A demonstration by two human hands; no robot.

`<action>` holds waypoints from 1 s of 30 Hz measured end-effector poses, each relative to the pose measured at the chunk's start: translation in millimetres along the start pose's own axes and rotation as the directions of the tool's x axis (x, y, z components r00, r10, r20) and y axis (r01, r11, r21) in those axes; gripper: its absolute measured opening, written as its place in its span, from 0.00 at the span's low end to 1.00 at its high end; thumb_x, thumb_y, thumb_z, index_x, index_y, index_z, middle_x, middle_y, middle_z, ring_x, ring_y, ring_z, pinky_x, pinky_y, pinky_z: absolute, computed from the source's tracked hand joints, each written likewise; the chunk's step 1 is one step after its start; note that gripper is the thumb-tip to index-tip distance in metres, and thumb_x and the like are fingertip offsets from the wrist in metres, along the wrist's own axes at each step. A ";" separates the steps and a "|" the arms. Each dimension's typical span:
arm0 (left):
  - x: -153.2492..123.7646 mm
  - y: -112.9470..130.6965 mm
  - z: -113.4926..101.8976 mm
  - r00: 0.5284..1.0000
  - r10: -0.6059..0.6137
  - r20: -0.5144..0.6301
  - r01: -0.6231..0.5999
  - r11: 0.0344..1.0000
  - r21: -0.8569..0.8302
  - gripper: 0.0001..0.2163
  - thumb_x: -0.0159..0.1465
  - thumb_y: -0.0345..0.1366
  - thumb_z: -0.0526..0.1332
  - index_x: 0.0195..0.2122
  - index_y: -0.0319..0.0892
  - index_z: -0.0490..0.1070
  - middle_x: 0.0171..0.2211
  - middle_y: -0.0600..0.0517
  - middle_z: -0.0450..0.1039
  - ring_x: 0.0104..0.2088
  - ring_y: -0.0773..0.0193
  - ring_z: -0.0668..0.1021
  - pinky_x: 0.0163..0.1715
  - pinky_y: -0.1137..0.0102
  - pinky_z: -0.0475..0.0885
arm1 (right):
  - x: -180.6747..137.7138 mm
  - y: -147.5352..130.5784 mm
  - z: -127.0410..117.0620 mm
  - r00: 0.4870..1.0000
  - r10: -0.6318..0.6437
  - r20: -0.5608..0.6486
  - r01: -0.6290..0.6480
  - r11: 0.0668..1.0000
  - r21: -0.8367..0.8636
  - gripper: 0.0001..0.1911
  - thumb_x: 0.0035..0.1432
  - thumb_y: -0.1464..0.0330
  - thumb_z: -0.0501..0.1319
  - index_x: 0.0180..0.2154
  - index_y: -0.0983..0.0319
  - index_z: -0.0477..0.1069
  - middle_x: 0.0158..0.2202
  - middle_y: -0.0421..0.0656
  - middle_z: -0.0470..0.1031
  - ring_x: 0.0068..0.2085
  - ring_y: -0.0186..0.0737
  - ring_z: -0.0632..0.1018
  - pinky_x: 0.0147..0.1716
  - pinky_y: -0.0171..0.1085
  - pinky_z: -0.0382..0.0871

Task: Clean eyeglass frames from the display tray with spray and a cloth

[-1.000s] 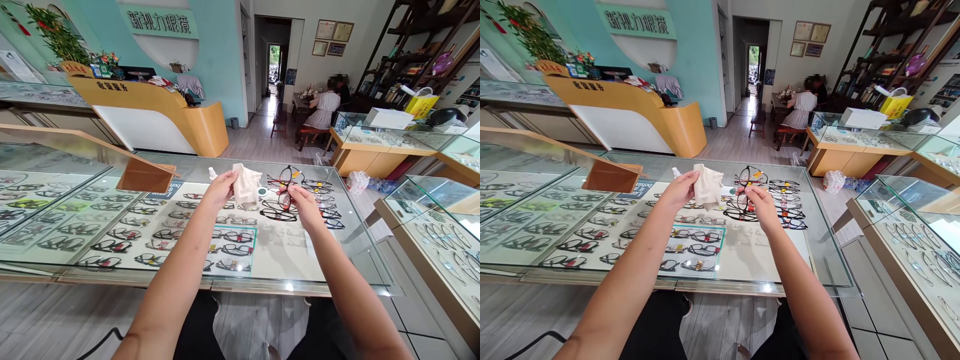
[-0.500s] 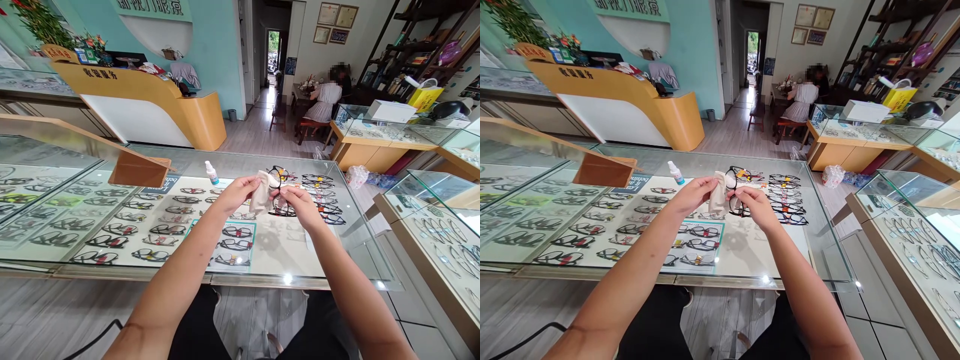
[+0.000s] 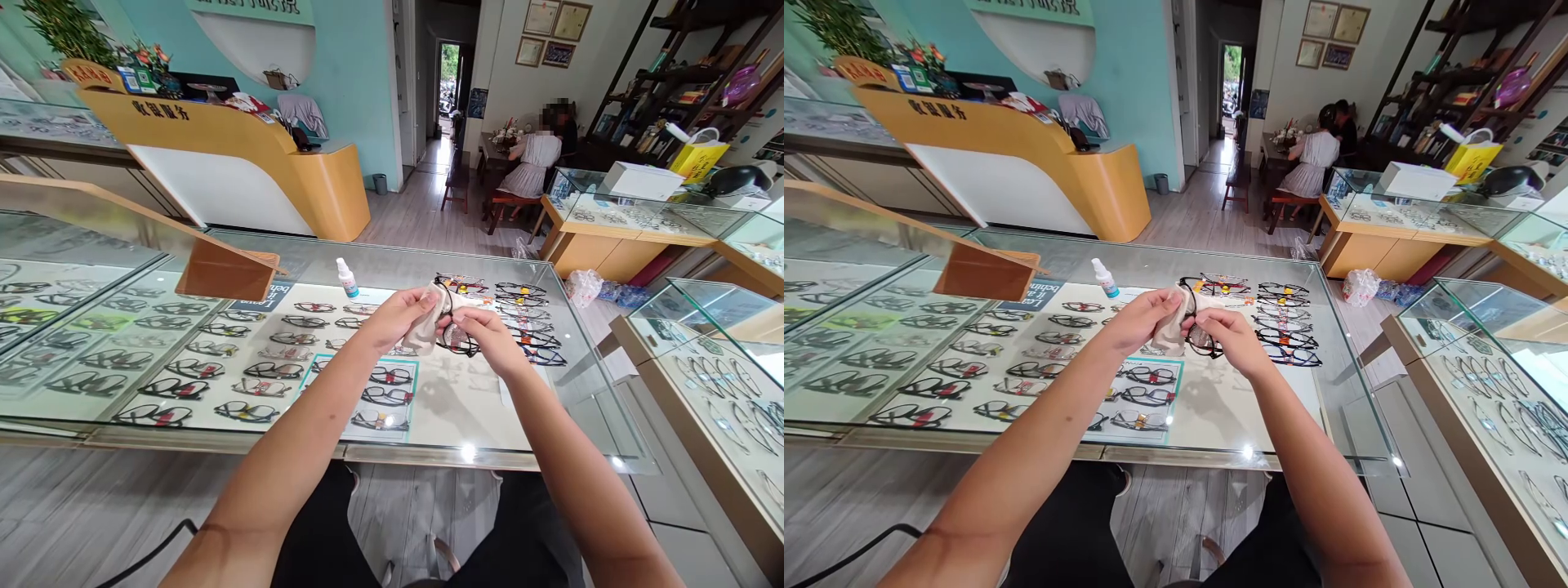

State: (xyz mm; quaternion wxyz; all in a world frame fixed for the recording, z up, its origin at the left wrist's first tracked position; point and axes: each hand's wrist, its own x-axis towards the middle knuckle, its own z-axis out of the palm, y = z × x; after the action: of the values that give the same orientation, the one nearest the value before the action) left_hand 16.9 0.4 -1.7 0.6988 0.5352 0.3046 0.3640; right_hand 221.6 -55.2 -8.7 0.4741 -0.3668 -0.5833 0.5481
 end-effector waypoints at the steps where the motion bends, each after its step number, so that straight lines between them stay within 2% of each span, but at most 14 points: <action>1: 0.4 -0.7 1.6 1.000 0.006 -0.006 -0.006 1.000 -0.006 0.27 0.56 0.60 0.77 0.38 0.40 0.77 0.29 0.51 0.79 0.27 0.64 0.80 0.28 0.71 0.74 | 0.1 0.6 0.2 1.000 -0.002 0.002 0.002 1.000 -0.005 0.20 0.64 0.48 0.69 0.39 0.57 0.87 0.35 0.44 0.84 0.33 0.41 0.76 0.40 0.42 0.71; 6: 1.8 -0.7 3.2 1.000 0.016 -0.006 -0.016 0.998 -0.055 0.26 0.57 0.59 0.77 0.37 0.39 0.75 0.27 0.51 0.79 0.24 0.65 0.79 0.27 0.72 0.75 | 0.7 1.1 1.8 1.000 0.001 -0.011 -0.001 1.000 0.024 0.20 0.62 0.47 0.71 0.37 0.57 0.87 0.34 0.44 0.84 0.33 0.41 0.76 0.39 0.42 0.72; 12: -2.2 5.4 -1.3 0.991 0.032 0.132 -0.022 0.997 -0.076 0.23 0.58 0.50 0.80 0.42 0.37 0.77 0.32 0.48 0.81 0.29 0.64 0.82 0.31 0.73 0.78 | 0.0 -0.3 0.6 1.000 -0.002 -0.012 0.003 0.996 0.087 0.21 0.62 0.49 0.71 0.37 0.61 0.87 0.34 0.45 0.84 0.32 0.39 0.75 0.38 0.40 0.73; 14: -3.6 4.8 0.6 0.992 0.062 0.114 -0.056 0.997 -0.057 0.22 0.58 0.47 0.80 0.43 0.38 0.76 0.32 0.51 0.81 0.28 0.66 0.82 0.30 0.73 0.77 | -0.3 0.2 0.2 1.000 0.005 0.001 -0.005 0.997 0.080 0.21 0.63 0.49 0.71 0.37 0.60 0.87 0.34 0.45 0.84 0.32 0.39 0.75 0.39 0.40 0.73; 18: -4.2 -0.9 11.0 0.993 0.114 0.036 -0.113 0.993 -0.031 0.22 0.57 0.48 0.81 0.38 0.41 0.71 0.25 0.56 0.76 0.22 0.69 0.76 0.25 0.74 0.73 | 0.1 3.7 1.7 0.999 0.006 0.043 -0.008 0.999 0.048 0.21 0.63 0.48 0.71 0.38 0.60 0.87 0.34 0.45 0.84 0.33 0.39 0.75 0.39 0.40 0.71; 24: -2.5 -7.6 23.9 0.974 0.200 -0.102 -0.200 0.980 0.009 0.25 0.61 0.59 0.74 0.35 0.43 0.69 0.19 0.58 0.71 0.16 0.71 0.71 0.18 0.76 0.67 | 0.6 9.1 5.3 0.999 -0.015 0.045 0.014 1.000 0.027 0.21 0.64 0.48 0.70 0.36 0.60 0.87 0.33 0.43 0.83 0.31 0.37 0.72 0.36 0.38 0.68; 27: -2.6 -7.1 23.5 0.969 0.211 -0.129 -0.215 0.977 -0.016 0.27 0.62 0.63 0.72 0.35 0.42 0.70 0.20 0.57 0.71 0.17 0.69 0.73 0.18 0.75 0.69 | -0.7 5.1 4.8 0.999 -0.040 0.029 0.040 0.999 0.020 0.21 0.64 0.48 0.70 0.34 0.60 0.86 0.34 0.43 0.83 0.32 0.37 0.72 0.36 0.38 0.69; 30: -3.9 -4.5 20.2 0.976 0.194 -0.100 -0.202 0.976 -0.082 0.25 0.61 0.59 0.75 0.37 0.41 0.73 0.25 0.54 0.76 0.22 0.67 0.77 0.23 0.73 0.73 | -2.6 -2.2 2.9 0.998 -0.063 0.003 0.063 0.998 0.013 0.20 0.66 0.50 0.69 0.36 0.59 0.86 0.34 0.43 0.84 0.33 0.38 0.75 0.38 0.39 0.70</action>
State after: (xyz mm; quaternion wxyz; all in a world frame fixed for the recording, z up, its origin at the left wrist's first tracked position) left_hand 32.0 -14.2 -1.0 0.6680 0.5132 0.2643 0.4696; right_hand 219.8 -58.8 -6.7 0.4925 -0.3444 -0.5917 0.5374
